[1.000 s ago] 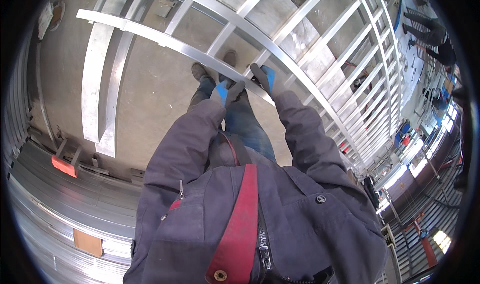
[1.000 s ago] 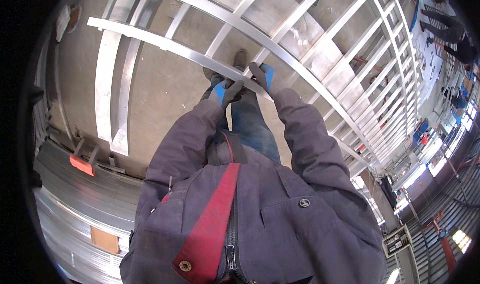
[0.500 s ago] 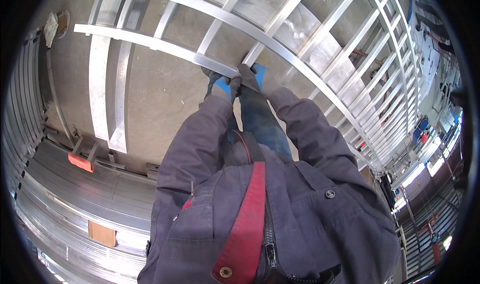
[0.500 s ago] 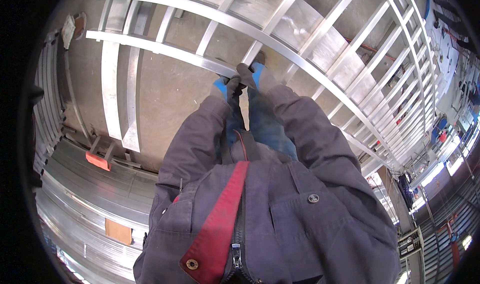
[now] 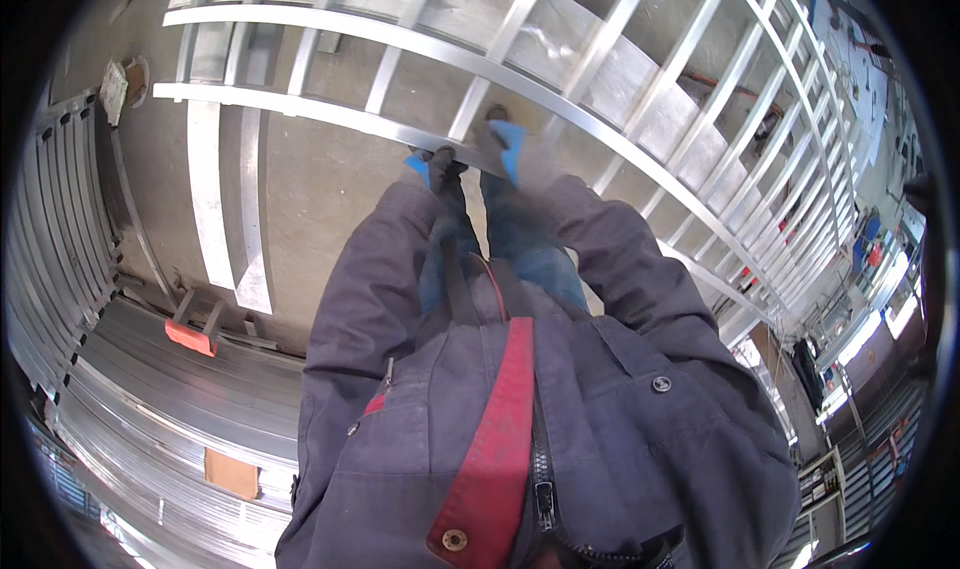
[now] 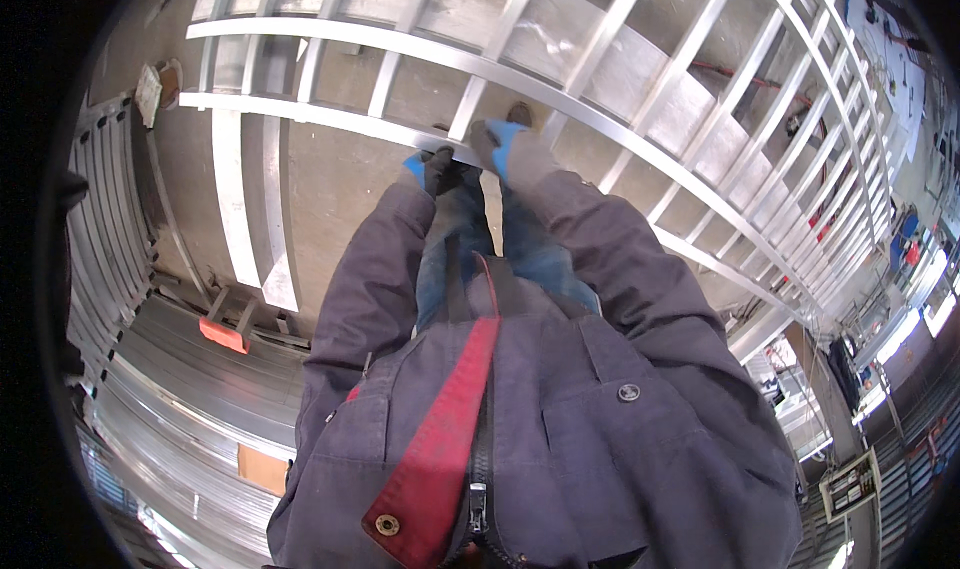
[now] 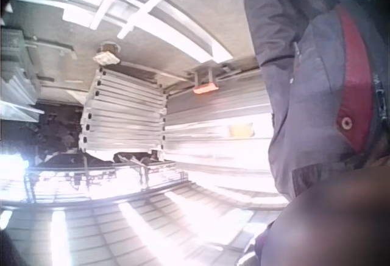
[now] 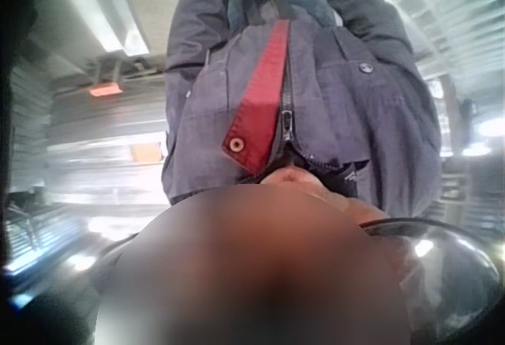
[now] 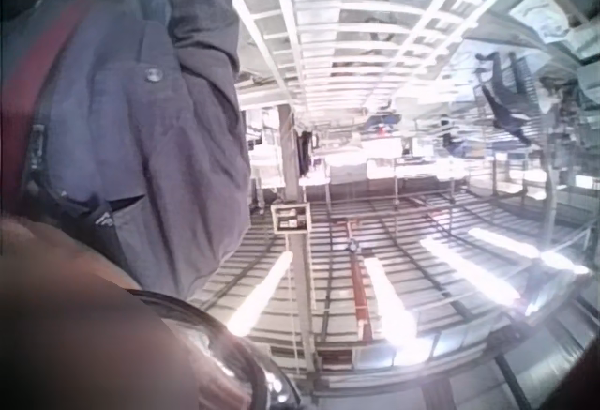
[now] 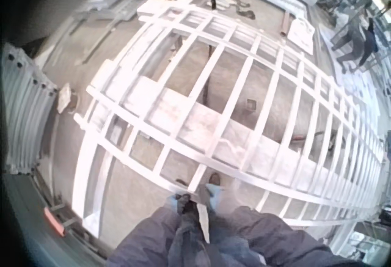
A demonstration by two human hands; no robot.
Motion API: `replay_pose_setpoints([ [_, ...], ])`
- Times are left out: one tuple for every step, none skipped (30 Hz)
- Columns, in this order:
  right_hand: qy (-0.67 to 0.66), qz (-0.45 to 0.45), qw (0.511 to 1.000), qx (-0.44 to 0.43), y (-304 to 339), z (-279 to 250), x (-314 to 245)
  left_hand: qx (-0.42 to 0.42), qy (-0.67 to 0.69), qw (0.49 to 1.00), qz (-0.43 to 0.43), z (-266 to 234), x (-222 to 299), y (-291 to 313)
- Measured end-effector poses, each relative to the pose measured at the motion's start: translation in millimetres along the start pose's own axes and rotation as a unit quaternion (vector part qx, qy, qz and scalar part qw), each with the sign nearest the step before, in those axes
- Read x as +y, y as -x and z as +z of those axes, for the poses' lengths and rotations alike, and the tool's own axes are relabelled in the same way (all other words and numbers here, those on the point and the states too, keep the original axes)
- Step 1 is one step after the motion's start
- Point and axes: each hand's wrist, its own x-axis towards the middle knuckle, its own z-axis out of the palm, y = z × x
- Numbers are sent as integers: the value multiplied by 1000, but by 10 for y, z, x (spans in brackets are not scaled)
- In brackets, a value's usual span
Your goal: The person assembles a large metal frame by inserting horizontal metal bars into a vertical grid structure. They repeatedly lift, align, and place bars into slots, then reposition and adjust the frame on the floor. The person handles multiple metal bars and the frame structure throughout the clip.
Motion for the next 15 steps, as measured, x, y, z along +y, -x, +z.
replay_pose_setpoints([
  [-43, 12, 998, 46, 139, -127, 74, -10, 23, 1000, -3, -14, -35, -21],
  [-59, 37, 994, 81, 273, -278, 168, -25, 52, 998, -15, -25, -78, -30],
  [-74, 57, 989, 116, 391, -425, 274, -36, 56, 998, -8, -23, -138, -19],
  [-87, 89, 978, 166, 440, -505, 359, -54, 61, 997, -6, -3, -194, -2],
  [-51, 82, 987, 125, 461, -554, 442, -49, 59, 997, -11, 13, -228, 12],
  [-15, 94, 991, 94, 505, -550, 514, -71, 87, 993, 19, 103, -320, 64],
  [19, 105, 992, 60, 534, -563, 594, -96, 57, 994, -3, 203, -403, 117],
  [18, 68, 996, 61, 486, -487, 638, -120, 27, 992, -24, 308, -466, 158],
  [-21, 61, 996, 54, 432, -432, 688, -143, -3, 989, -45, 419, -522, 191],
  [-54, 81, 995, 13, 377, -380, 741, -147, -20, 988, -31, 546, -570, 201],
  [-93, 96, 991, -23, 329, -344, 798, -148, -16, 988, -36, 647, -607, 208],
  [-207, 107, 970, -62, 299, -307, 859, -146, -15, 988, -47, 738, -635, 199],
  [-200, 111, 972, -60, 277, -268, 924, -160, 0, 986, -47, 801, -660, 191],
  [-193, 115, 973, -58, 250, -224, 987, -150, -18, 988, -26, 848, -673, 163],
  [-191, 108, 974, -56, 233, -175, 1052, -141, -14, 990, -25, 871, -687, 141],
])
